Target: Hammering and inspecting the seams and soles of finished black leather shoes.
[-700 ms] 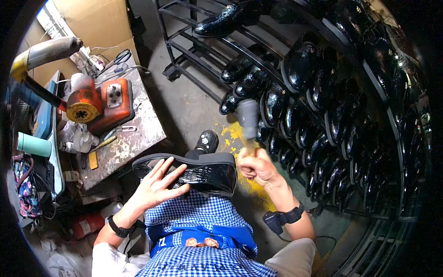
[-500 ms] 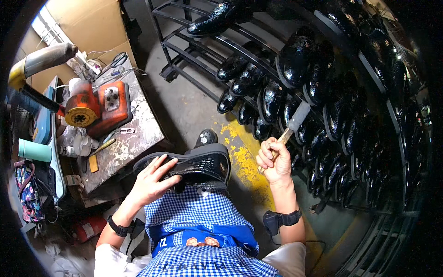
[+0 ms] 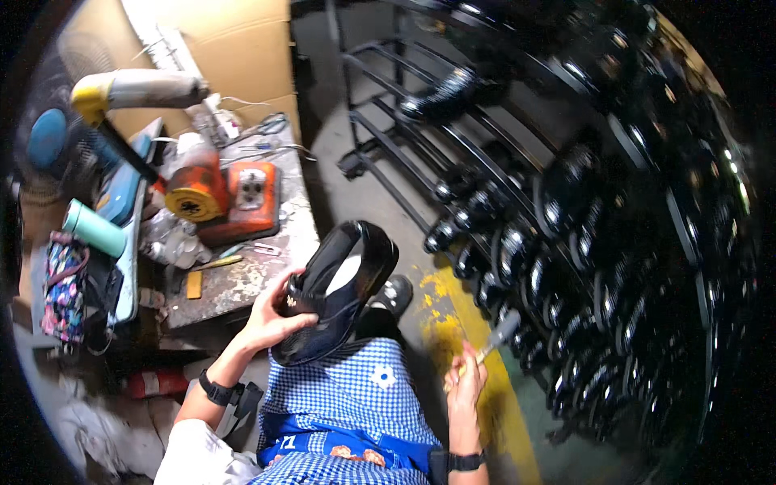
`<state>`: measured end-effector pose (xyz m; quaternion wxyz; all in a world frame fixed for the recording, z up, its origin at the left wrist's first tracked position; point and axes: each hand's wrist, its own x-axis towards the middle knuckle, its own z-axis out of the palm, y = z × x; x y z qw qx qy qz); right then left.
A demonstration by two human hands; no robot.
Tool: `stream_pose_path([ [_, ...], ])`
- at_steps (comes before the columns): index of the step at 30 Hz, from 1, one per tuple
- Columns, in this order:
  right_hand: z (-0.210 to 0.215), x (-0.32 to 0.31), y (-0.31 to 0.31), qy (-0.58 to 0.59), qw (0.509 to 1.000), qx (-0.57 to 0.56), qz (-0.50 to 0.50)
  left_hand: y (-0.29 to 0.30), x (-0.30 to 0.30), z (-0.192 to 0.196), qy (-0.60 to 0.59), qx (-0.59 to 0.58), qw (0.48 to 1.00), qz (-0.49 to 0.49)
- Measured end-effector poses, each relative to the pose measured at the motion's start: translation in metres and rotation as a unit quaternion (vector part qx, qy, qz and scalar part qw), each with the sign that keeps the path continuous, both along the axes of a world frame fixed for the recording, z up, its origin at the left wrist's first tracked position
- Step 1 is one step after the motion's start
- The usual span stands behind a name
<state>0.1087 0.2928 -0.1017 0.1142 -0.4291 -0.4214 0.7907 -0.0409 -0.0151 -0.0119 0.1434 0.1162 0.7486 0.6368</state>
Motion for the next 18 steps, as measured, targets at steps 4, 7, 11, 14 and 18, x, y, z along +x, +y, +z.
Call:
stream_pose_path([
  [4, -0.033, 0.012, -0.008, -0.033, 0.999, 0.019, -0.007, -0.023, -0.035, 0.009, 0.007, 0.048, 0.990, 0.134],
  [7, -0.050, 0.019, -0.018, -0.083, 0.996, 0.000, -0.021, -0.048, -0.066, -0.004, 0.067, 0.122, 0.962, 0.233],
  [11, -0.071, 0.019, -0.026, -0.103, 0.995, -0.007, 0.006, -0.077, -0.101, 0.007, 0.091, 0.150, 0.946, 0.272],
  [14, -0.151, 0.059, 0.020, -0.112, 0.988, -0.052, 0.094, -0.068, -0.131, 0.020, 0.133, 0.151, 0.946, 0.254],
  [18, -0.153, 0.035, 0.011, -0.131, 0.987, -0.035, 0.089, -0.069, -0.151, 0.027, 0.158, 0.143, 0.937, 0.277],
])
